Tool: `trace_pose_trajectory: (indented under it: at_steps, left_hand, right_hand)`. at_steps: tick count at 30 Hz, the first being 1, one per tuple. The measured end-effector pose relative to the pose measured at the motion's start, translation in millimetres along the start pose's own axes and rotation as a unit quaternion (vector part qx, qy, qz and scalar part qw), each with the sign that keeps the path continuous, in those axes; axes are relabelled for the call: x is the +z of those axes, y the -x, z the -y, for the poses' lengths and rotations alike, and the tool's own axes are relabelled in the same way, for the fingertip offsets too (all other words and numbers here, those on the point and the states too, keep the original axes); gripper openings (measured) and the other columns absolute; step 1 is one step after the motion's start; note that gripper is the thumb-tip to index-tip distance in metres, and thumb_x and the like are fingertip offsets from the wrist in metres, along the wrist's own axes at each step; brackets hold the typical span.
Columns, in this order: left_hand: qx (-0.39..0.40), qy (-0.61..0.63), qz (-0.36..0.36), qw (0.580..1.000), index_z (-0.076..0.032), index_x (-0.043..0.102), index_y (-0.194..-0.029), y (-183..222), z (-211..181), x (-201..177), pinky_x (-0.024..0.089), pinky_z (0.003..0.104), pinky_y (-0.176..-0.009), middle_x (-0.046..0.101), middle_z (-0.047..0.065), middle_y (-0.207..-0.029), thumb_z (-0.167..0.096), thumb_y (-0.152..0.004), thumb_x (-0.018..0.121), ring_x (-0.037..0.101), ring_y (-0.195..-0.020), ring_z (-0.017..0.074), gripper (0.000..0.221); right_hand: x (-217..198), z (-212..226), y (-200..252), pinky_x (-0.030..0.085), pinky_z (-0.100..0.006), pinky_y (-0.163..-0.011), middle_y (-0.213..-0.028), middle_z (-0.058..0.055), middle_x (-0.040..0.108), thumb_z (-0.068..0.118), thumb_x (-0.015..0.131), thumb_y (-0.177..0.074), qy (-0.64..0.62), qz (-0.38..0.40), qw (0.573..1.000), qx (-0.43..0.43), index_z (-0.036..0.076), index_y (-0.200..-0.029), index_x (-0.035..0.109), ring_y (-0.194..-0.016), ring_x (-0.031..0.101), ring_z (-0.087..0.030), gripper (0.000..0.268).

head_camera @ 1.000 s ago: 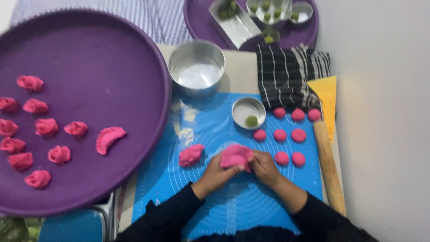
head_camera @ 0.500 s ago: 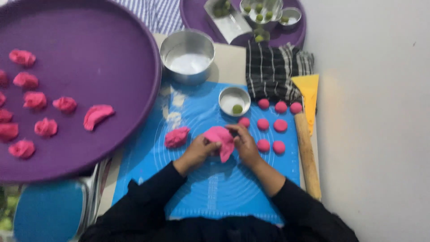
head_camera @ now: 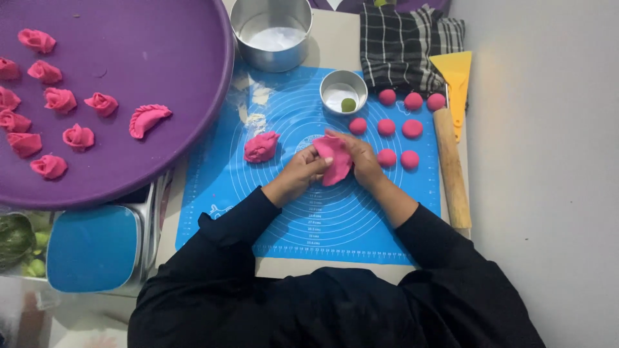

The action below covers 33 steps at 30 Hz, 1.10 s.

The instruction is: Shaping pink dough into decorative rose and dumpling forms on a silicone mat using hands and a rolling pin.

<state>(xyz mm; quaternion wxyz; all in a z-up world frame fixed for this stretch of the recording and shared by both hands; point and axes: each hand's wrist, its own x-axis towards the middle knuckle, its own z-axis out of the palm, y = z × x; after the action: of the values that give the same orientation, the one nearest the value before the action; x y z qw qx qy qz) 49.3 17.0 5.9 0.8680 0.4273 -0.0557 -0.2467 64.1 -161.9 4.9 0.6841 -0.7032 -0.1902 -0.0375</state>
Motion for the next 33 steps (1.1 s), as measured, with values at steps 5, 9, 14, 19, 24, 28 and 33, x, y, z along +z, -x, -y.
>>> trace_pose_trajectory:
  at_steps: [5, 9, 14, 19, 24, 28, 33]
  left_hand:
    - [-0.047, -0.052, 0.034, 0.997, -0.008, 0.065, -0.112, 25.0, -45.2, 31.8, 0.058, 0.016, -0.055, 0.065, -0.007, -0.080, -0.013, -0.092, 0.073, 0.065, -0.064, -0.0012, 0.022]
    - [-0.097, -0.107, 0.087, 0.986, -0.010, 0.066, -0.108, 12.0, -19.0, 3.3, 0.053, 0.011, -0.053, 0.066, -0.011, -0.080, -0.016, -0.092, 0.073, 0.061, -0.063, -0.0056, 0.018]
    - [-0.110, -0.121, 0.103, 0.981, -0.009, 0.066, -0.103, 12.4, -30.7, 10.3, 0.044, 0.010, -0.050, 0.057, -0.013, -0.074, -0.015, -0.095, 0.070, 0.053, -0.061, -0.0072, 0.011]
    - [-0.132, -0.109, 0.109, 0.979, -0.010, 0.064, -0.101, 10.4, -31.7, 7.6, 0.042, 0.011, -0.050, 0.054, -0.013, -0.073, -0.014, -0.096, 0.069, 0.050, -0.060, -0.0069, 0.008]
    - [-0.125, -0.107, 0.119, 0.979, -0.012, 0.063, -0.100, 6.5, -25.3, 1.7, 0.041, 0.012, -0.049, 0.050, -0.014, -0.070, -0.016, -0.097, 0.069, 0.047, -0.058, -0.0076, 0.008]
    - [-0.123, -0.094, 0.115, 0.981, -0.013, 0.062, -0.097, 2.3, -14.0, -9.9, 0.039, 0.013, -0.049, 0.047, -0.014, -0.069, -0.018, -0.098, 0.067, 0.046, -0.058, -0.0068, 0.007]
    - [-0.138, -0.066, 0.109, 0.982, -0.010, 0.062, -0.101, 7.8, -25.4, 2.7, 0.039, 0.012, -0.048, 0.046, -0.015, -0.066, -0.017, -0.101, 0.063, 0.047, -0.054, -0.0081, 0.007]
  right_hand:
    - [-8.4, -1.3, -2.1, 0.042, -0.047, -0.110, -0.124, -0.017, 0.072, 0.055, 0.037, -0.106, -0.062, 0.080, 0.991, 0.086, 0.002, -0.124, 0.074, -0.123, 0.062, -0.028, 0.067]
    - [-10.4, -0.5, -8.6, 0.055, -0.029, -0.086, -0.096, -0.009, 0.077, 0.020, 0.066, -0.101, -0.088, 0.089, 0.978, 0.167, 0.000, -0.112, 0.076, -0.094, 0.068, -0.011, 0.025]
    - [-10.2, -5.6, -8.2, 0.055, -0.037, -0.088, -0.100, -0.016, 0.076, 0.012, 0.077, -0.094, -0.080, 0.088, 0.987, 0.112, -0.001, -0.091, 0.075, -0.099, 0.070, -0.021, 0.013]
    - [-12.8, -18.7, -7.3, 0.055, -0.036, -0.084, -0.093, -0.017, 0.074, 0.013, 0.078, -0.094, -0.069, 0.089, 0.991, 0.071, -0.002, -0.085, 0.073, -0.094, 0.072, -0.025, 0.019]
    - [-11.5, -19.5, -6.3, 0.054, -0.036, -0.084, -0.091, -0.015, 0.074, 0.017, 0.077, -0.095, -0.022, 0.065, 0.996, 0.052, -0.001, -0.087, 0.073, -0.092, 0.072, -0.025, 0.021]
    - [-4.9, -8.1, -5.9, 0.054, -0.034, -0.084, -0.092, -0.014, 0.075, 0.020, 0.073, -0.099, -0.010, 0.045, 0.998, 0.049, 0.000, -0.091, 0.075, -0.093, 0.071, -0.020, 0.021]
    - [-5.1, -2.1, -7.0, 0.051, -0.035, -0.086, -0.089, -0.016, 0.075, 0.017, 0.068, -0.101, -0.003, 0.040, 0.998, 0.057, 0.000, -0.087, 0.075, -0.091, 0.071, -0.026, 0.023]
